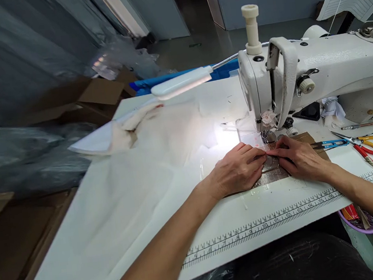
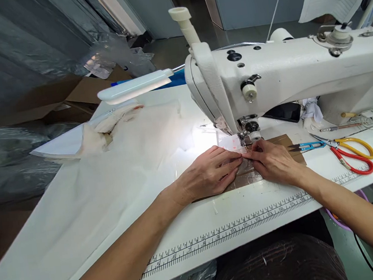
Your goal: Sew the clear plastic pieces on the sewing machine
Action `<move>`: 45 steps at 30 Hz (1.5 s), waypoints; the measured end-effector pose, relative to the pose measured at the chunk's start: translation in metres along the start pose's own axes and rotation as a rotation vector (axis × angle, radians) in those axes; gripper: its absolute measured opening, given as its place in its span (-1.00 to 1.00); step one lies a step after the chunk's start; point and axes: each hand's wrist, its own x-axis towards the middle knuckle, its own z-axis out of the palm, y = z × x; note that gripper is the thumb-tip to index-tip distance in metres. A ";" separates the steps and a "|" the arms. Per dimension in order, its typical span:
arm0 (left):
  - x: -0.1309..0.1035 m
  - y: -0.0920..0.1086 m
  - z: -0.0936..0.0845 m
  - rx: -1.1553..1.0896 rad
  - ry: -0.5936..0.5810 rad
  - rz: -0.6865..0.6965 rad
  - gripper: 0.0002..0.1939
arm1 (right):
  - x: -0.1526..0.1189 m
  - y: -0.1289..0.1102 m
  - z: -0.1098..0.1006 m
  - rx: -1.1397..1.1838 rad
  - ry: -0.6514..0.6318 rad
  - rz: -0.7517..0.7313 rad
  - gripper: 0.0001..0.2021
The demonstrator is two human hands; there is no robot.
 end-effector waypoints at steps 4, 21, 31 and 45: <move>-0.001 -0.001 0.002 -0.008 0.016 -0.009 -0.76 | 0.000 0.000 0.000 -0.002 0.010 -0.005 -0.62; -0.001 0.002 0.001 0.023 0.010 -0.016 -0.73 | 0.000 0.002 -0.001 -0.051 0.013 -0.057 -0.62; -0.002 0.002 -0.001 0.001 -0.064 -0.066 -0.74 | 0.004 -0.005 -0.003 -0.126 -0.031 -0.052 -0.61; -0.001 0.001 0.001 0.015 -0.109 -0.146 -0.69 | 0.007 -0.011 -0.005 -0.213 -0.090 -0.007 -0.65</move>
